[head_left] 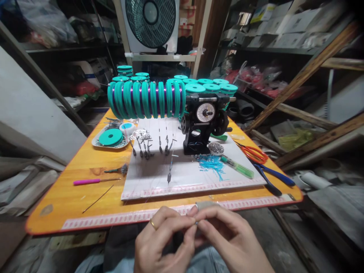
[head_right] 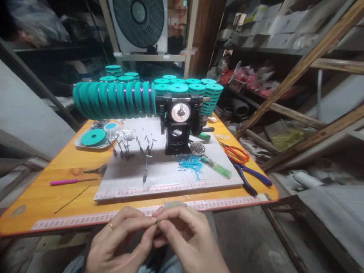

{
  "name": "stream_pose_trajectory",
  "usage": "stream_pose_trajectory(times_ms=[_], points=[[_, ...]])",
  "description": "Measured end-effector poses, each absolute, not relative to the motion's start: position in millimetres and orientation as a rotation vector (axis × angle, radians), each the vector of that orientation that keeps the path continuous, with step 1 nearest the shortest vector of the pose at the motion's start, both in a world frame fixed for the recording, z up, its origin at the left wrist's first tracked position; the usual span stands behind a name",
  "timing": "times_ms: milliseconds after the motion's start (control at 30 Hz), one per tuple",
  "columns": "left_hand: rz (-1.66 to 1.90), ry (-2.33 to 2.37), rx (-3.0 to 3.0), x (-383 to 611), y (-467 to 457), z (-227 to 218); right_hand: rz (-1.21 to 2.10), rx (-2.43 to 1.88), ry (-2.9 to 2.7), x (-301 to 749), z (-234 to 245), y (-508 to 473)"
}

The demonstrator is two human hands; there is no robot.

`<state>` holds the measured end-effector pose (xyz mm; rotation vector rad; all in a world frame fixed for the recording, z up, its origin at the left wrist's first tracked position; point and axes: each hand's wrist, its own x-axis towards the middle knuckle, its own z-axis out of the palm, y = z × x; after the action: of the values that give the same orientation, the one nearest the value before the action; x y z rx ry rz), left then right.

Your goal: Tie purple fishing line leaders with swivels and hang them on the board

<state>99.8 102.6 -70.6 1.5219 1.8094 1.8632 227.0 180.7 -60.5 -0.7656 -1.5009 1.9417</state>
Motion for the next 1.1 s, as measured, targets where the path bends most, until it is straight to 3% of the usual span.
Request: stream_pose_trajectory(times_ms=[433,767,1100], points=[[1.832,1.879,1.745,100,100,-75,1.992,-0.798,-1.369,221,-61,176],[2.023,1.755,1.174,113,111,-70,1.942,-0.639,-1.3,213,-72,172],[1.995,1.645,1.074,111,110,-75,1.746,-0.676,-1.244,206,-69,165]])
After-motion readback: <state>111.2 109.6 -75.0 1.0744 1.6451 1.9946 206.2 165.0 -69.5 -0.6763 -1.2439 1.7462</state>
